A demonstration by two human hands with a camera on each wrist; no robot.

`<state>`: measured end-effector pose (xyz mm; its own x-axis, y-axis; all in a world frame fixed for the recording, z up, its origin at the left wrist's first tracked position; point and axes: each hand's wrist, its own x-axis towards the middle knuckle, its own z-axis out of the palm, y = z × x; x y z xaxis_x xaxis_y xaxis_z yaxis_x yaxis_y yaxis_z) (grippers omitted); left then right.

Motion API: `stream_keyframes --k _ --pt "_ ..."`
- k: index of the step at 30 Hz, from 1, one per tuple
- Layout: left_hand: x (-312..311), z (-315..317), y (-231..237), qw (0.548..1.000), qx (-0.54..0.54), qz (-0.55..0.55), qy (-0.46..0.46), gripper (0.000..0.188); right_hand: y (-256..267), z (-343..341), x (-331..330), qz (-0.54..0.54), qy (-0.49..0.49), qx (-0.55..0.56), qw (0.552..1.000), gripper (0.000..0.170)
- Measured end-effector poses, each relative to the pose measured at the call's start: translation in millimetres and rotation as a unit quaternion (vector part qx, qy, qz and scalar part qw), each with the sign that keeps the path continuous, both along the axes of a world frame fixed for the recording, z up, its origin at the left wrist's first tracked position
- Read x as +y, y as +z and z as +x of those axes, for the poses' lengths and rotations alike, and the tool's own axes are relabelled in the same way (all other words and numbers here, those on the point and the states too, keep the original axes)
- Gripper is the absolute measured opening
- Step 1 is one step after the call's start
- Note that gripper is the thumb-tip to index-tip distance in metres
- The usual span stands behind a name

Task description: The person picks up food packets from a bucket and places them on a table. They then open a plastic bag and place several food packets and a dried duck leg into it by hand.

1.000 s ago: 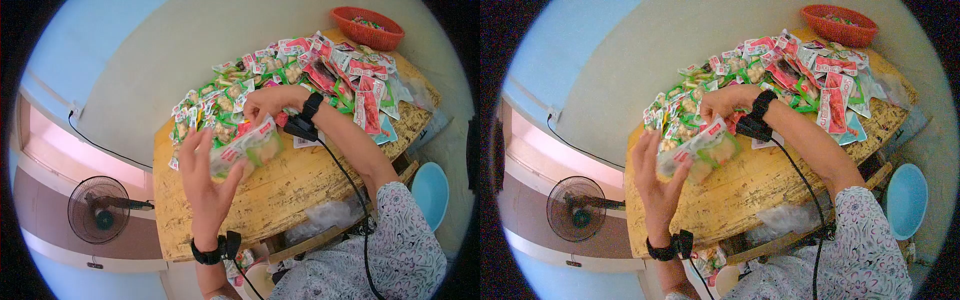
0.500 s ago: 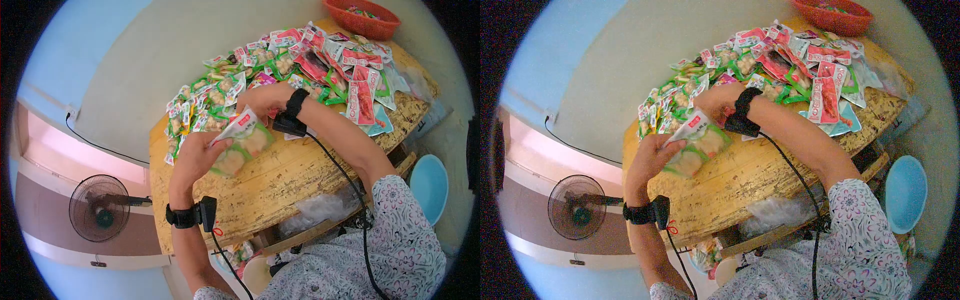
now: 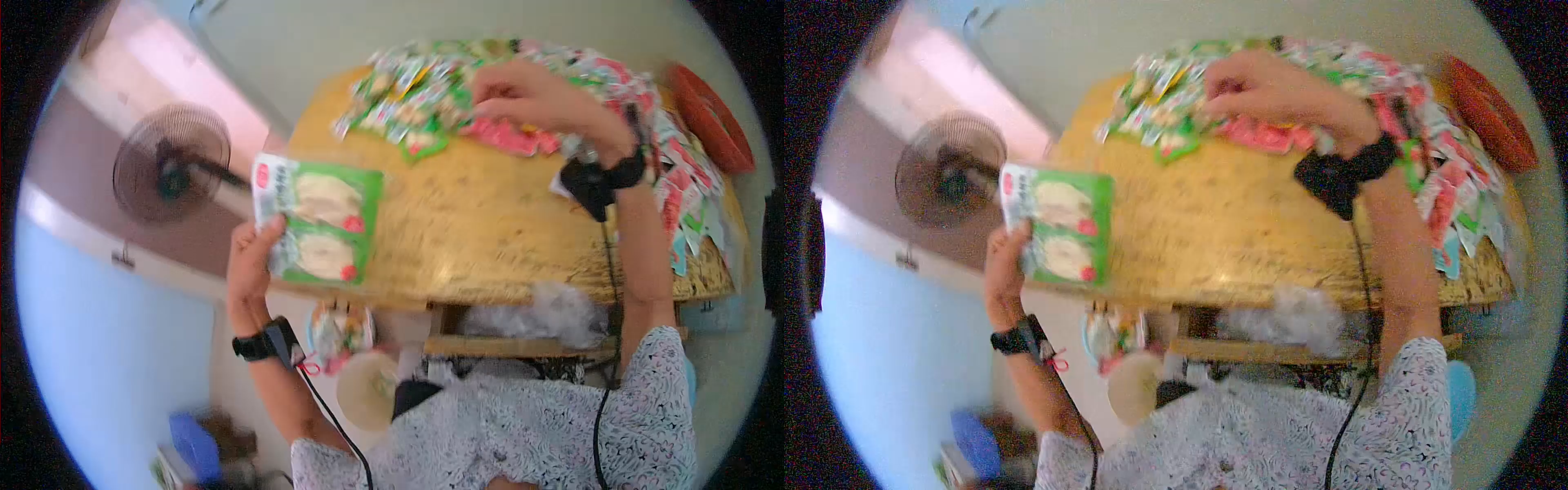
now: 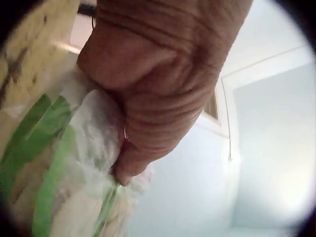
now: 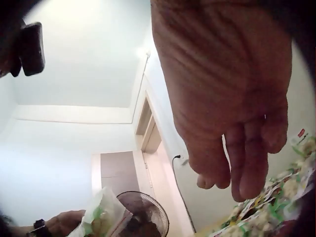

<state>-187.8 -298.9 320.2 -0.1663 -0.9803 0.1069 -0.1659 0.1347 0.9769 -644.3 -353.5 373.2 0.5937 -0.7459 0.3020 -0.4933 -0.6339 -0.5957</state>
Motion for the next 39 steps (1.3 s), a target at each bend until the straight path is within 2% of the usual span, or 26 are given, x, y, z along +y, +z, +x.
stream_keyframes --k 2,4,7,10,13,15,17,19,20,21,22,25,27,28,29,31,33,34,36,39 --pt "31.8 40.3 -25.1 0.997 0.047 0.024 0.058 0.031 -11.4 15.3 2.8 0.11 0.026 -0.015 0.994 0.017" --pt "78.7 74.2 -46.0 0.986 0.089 0.056 0.133 0.032 -17.8 34.3 13.3 0.156 -0.008 0.044 0.987 0.017" --pt "156.4 104.7 -85.8 0.955 0.105 0.095 0.26 0.032 -40.6 51.8 24.8 0.137 0.043 0.04 0.989 0.021" --pt "210.3 129.2 -133.4 0.923 0.043 0.174 0.341 0.032 -39.7 69.1 22.2 0.044 0.056 0.187 0.98 0.024" --pt "252.3 141.0 -188.3 0.906 0.002 0.254 0.34 0.035 -60.3 82.7 18.4 0.027 0.032 0.207 0.977 0.022" --pt "275.8 130.5 -206.1 0.878 -0.09 0.298 0.365 0.034 -60.3 102.0 24.2 -0.008 0.043 0.206 0.978 0.025" --pt "302.7 159.6 -287.1 0.873 -0.037 0.312 0.373 0.033 -65.1 121.5 22.8 -0.017 0.044 0.213 0.976 0.029" --pt "318.9 165.1 -312.3 0.863 -0.081 0.344 0.361 0.038 -74.1 136.9 16.4 -0.008 0.042 0.221 0.974 0.032" --pt "331.8 175.8 -347.4 0.842 -0.106 0.369 0.378 0.039 -76.3 145.2 15.2 -0.011 0.047 0.224 0.973 0.035" --pt "339.6 167.0 -374.6 0.822 -0.133 0.391 0.392 0.039 -76.0 129.6 16.9 -0.016 0.047 0.225 0.973 0.038" --pt "342.3 154.3 -376.3 0.832 -0.108 0.369 0.4 0.04 -75.6 133.1 17.5 -0.019 0.048 0.23 0.972 0.042" --pt "361.2 147.5 -466.4 0.807 -0.062 0.349 0.472 0.047 -63.4 140.9 26.6 -0.11 0.073 0.33 0.935 0.048" --pt "347.8 134.7 -478.8 0.763 -0.183 0.418 0.458 0.042 -55.4 147.3 31.2 -0.077 0.062 0.373 0.922 0.058" --pt "349.6 121.3 -497.3 0.795 -0.087 0.345 0.492 0.045 -51.4 144.2 35.6 -0.061 0.057 0.395 0.915 0.062" --pt "351.2 115.7 -515.4 0.786 -0.117 0.369 0.482 0.046 -48.9 144.6 38.6 -0.079 0.059 0.4 0.911 0.063" --pt "328.4 87.9 -487.4 0.764 -0.176 0.416 0.46 0.048 -42.6 144.5 43.3 -0.115 0.065 0.41 0.903 0.064" --pt "329.1 76.7 -520.0 0.796 -0.221 0.339 0.449 0.05 -35.6 146.9 49.2 -0.103 0.041 0.437 0.893 0.07" --pt "323.8 68.6 -527.6 0.798 -0.162 0.337 0.472 0.05 -33.9 148.5 51.1 -0.096 0.029 0.45 0.887 0.073" --pt "312.3 51.4 -528.6 0.8 -0.108 0.335 0.486 0.046 -30.2 147.7 53.5 -0.069 0.017 0.445 0.893 0.075" --pt "313.9 43.1 -578.1 0.817 -0.15 0.315 0.459 0.043 -26.2 148.4 55.1 -0.037 0.003 0.438 0.898 0.077"
